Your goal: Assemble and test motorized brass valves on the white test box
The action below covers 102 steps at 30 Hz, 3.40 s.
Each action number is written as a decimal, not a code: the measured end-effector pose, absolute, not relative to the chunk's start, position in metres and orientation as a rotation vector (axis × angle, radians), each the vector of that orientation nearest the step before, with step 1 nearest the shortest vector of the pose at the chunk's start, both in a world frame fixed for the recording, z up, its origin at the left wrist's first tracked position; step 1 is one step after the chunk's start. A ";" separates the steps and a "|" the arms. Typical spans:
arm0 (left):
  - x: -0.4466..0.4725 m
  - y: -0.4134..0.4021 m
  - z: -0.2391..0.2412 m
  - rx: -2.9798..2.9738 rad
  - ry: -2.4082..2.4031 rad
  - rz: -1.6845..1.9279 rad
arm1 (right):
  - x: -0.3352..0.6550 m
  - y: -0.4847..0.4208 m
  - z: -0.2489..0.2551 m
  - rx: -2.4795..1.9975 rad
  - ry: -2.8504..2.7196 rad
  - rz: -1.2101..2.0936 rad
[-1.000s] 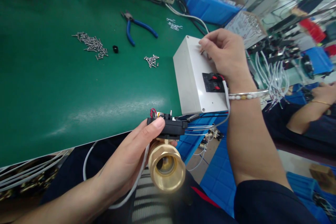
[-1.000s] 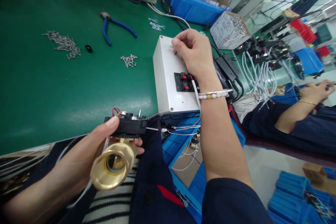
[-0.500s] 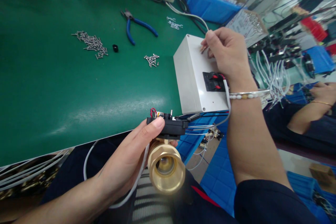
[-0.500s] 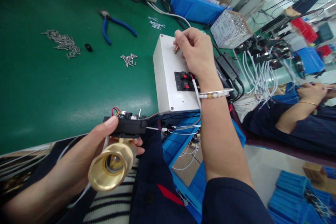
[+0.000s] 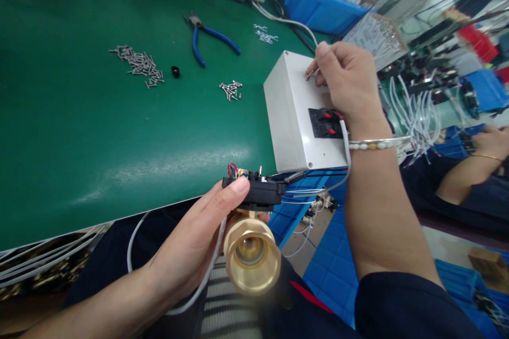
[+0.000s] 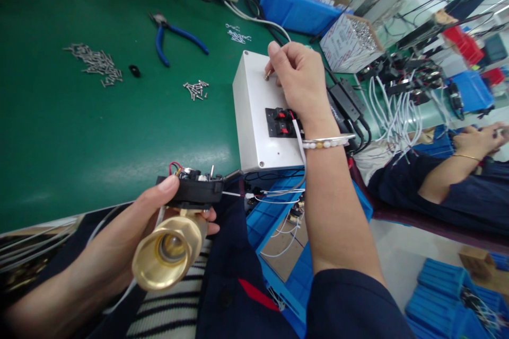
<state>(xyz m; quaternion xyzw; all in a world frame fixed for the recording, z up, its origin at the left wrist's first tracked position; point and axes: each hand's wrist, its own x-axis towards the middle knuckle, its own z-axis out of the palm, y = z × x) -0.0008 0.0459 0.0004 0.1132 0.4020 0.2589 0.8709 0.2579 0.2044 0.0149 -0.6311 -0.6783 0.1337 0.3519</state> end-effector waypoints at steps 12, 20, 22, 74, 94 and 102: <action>-0.002 0.045 0.000 0.231 0.825 0.558 | 0.262 0.205 0.013 -1.586 -1.813 0.325; -0.001 0.046 0.000 0.236 0.833 0.551 | 0.258 0.206 0.013 -1.602 -1.753 0.338; -0.001 0.046 0.001 0.238 0.856 0.542 | 0.257 0.209 0.012 -1.577 -1.720 0.378; -0.003 0.047 -0.001 0.230 0.826 0.559 | 0.246 0.202 0.022 -1.709 -1.650 0.394; -0.003 0.046 -0.004 0.201 0.823 0.554 | 0.260 0.206 0.014 -1.583 -1.737 0.377; -0.003 0.047 -0.001 0.202 0.841 0.548 | 0.258 0.213 0.010 -1.569 -1.663 0.418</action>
